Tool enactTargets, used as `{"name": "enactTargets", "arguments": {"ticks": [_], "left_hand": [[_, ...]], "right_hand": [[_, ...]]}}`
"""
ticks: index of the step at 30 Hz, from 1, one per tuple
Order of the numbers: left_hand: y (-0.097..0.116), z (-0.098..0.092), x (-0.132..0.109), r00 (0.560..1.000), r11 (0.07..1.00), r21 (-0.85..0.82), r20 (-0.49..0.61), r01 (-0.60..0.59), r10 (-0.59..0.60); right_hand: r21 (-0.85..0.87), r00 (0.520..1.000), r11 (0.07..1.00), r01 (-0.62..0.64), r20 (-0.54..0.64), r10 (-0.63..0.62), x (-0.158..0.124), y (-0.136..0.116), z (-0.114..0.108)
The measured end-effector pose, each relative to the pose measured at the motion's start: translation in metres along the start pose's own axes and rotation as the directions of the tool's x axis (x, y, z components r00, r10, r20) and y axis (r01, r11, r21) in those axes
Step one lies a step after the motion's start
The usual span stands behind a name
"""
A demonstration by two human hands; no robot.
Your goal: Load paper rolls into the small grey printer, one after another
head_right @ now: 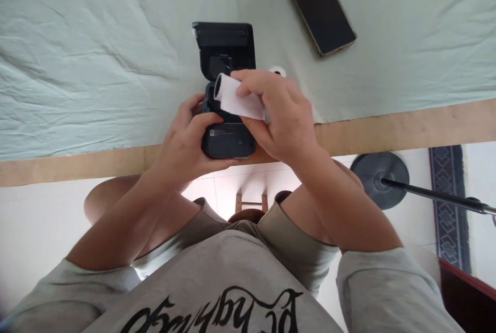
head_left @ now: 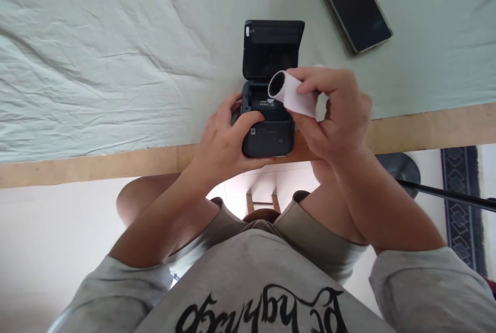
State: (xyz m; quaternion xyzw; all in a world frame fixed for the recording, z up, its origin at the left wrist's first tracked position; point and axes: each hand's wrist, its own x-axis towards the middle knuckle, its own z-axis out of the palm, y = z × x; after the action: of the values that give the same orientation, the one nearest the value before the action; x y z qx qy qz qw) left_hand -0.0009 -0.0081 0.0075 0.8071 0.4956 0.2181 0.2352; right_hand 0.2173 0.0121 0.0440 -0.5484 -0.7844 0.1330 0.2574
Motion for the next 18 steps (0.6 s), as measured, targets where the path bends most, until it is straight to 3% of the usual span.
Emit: {"name": "enactTargets", "arguments": {"ticks": [6, 10, 13, 18], "left_hand": [[-0.009, 0.001, 0.0, 0.996, 0.963, -0.266, -0.066, 0.033, -0.052], [-0.003, -0.005, 0.003, 0.991, 0.985, -0.112, 0.001, 0.13, -0.131], [-0.001, -0.007, 0.004, 0.995, 0.992, -0.081, 0.02, 0.098, -0.097], [-0.013, 0.0, 0.004, 0.996, 0.991, -0.126, -0.078, -0.042, 0.032]], "right_hand": [[0.029, 0.989, 0.991, 0.133, 0.058, -0.135, 0.012, -0.007, 0.005], [-0.045, 0.986, 0.993, 0.11, 0.134, -0.103, 0.018, -0.009, 0.006], [-0.142, 0.975, 0.989, 0.033, 0.221, -0.001, 0.02, -0.01, 0.008], [-0.037, 0.991, 0.992, 0.12, 0.063, -0.118, 0.023, -0.002, 0.016]]}}
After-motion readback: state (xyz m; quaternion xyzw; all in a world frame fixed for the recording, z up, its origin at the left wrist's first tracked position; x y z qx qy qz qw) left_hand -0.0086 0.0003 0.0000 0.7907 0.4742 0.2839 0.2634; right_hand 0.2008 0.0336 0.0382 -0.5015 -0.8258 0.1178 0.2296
